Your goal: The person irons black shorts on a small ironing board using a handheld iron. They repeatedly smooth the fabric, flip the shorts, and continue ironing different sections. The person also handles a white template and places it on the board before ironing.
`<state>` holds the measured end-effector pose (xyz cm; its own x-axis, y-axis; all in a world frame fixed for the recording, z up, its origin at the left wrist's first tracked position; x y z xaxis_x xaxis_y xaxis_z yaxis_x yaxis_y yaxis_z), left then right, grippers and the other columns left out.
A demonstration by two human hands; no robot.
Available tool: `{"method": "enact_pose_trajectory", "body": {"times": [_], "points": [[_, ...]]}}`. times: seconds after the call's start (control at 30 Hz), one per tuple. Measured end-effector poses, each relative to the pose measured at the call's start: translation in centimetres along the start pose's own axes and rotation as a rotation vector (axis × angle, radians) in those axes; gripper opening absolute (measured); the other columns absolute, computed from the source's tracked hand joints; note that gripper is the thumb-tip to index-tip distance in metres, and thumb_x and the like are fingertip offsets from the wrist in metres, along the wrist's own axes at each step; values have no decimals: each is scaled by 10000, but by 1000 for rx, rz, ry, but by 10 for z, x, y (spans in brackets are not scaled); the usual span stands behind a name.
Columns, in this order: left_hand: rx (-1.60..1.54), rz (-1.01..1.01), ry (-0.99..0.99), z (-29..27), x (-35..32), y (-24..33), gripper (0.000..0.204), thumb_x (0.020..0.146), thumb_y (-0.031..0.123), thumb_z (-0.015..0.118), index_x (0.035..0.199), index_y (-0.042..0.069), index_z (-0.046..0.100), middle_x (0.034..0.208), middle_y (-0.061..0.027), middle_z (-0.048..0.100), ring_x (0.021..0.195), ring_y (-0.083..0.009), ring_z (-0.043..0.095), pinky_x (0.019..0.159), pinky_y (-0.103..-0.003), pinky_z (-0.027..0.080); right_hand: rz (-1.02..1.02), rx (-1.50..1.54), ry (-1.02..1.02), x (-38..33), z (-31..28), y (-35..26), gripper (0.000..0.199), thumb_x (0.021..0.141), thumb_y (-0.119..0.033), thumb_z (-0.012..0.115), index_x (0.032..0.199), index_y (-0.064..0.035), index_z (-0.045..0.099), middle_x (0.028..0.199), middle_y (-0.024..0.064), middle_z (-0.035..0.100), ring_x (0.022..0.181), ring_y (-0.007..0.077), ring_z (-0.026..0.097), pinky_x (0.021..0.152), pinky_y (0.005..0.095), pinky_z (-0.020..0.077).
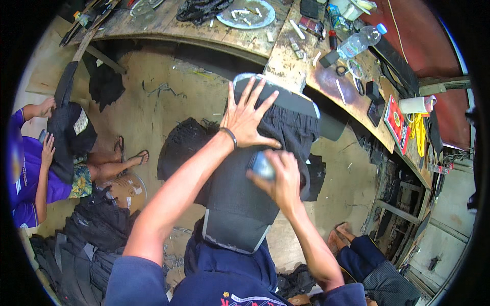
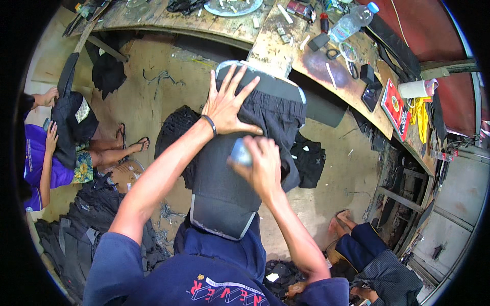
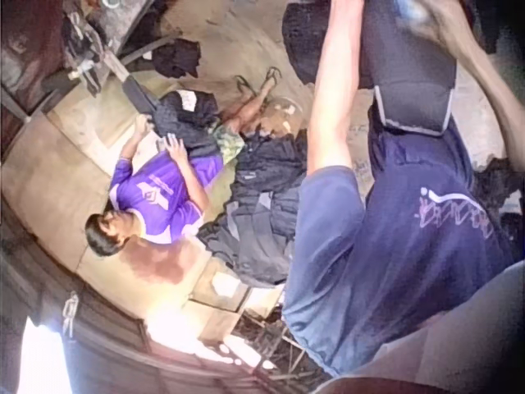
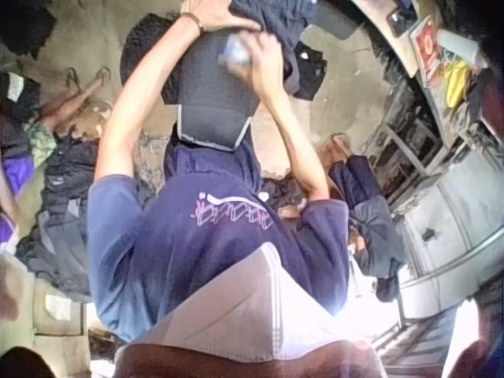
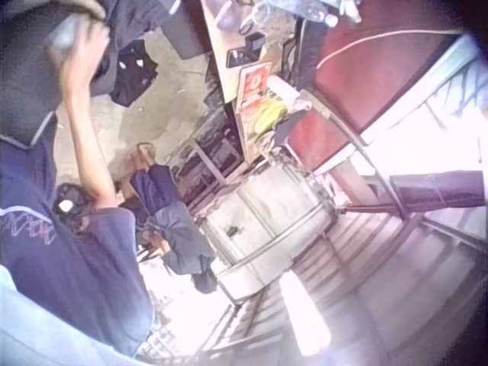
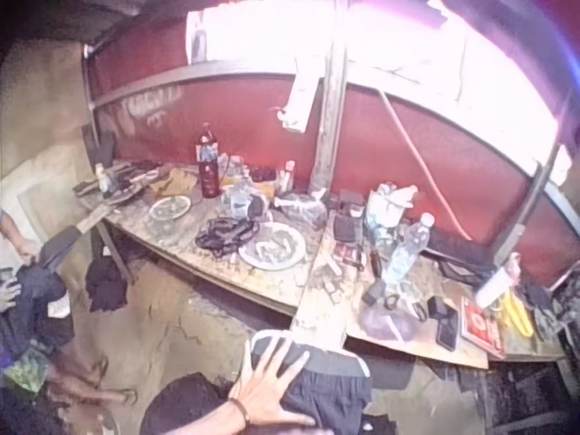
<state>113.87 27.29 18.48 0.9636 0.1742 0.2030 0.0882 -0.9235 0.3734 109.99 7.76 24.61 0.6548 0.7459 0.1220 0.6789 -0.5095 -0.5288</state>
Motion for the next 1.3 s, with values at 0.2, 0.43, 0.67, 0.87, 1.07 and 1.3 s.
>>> {"method": "enact_pose_trajectory", "body": {"times": [0.2,0.43,0.67,0.87,1.07,1.3], "points": [[-20,22,5,2,0,-1,1389,607,978,744,1729,252,365,1806,-224,204,1691,-449,90,1248,-843,-15,15,40,-147,-51,11,-26,627,694,-355,1026,1173,-59,750,1074,144,650,1015,358,631,905,485,535],[10,30,36,0,1,1,1380,598,971,758,1716,249,396,1808,-213,207,1685,-446,118,1267,-824,11,139,-53,32,-41,41,-51,607,724,-350,994,1178,-54,720,1082,136,631,1029,352,612,889,473,497],[-56,-157,288,-27,-57,7,1185,733,769,857,1664,159,450,1757,-259,299,1639,-449,263,1301,-696,187,404,281,587,-73,-49,23,753,871,-419,894,1425,36,662,1351,277,699,1296,393,672,1111,477,523],[-1225,-542,91,27,-177,-12,735,1042,344,784,1580,-35,455,1526,-183,594,1414,-254,555,1214,-392,418,670,629,-72,-77,17,109,1230,814,-711,817,1571,186,447,1535,369,582,1454,407,588,1224,436,447],[-1301,-732,-348,-38,-360,86,751,1051,223,767,1640,-22,372,1567,-144,562,1454,-237,516,1244,-386,391,757,814,-357,-243,25,17,705,921,-624,822,1169,27,721,998,35,704,940,140,609,863,343,525],[-1299,50,-1070,-89,-393,255,876,1060,407,723,1650,-70,285,1395,-398,613,1287,-382,681,1096,-472,520,1350,833,-10,-499,-93,-29,646,984,-380,815,1450,32,643,1267,77,722,1154,194,658,1042,338,518]]}}
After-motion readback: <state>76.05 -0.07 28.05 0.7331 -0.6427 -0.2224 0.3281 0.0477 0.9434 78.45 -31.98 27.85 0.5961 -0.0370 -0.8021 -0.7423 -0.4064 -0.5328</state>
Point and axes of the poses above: each hand's wrist, its own x-axis towards the middle knuckle, its own z-axis out of the palm, y = z × x, the point moved 5 cm from there along x, towards the middle knuckle
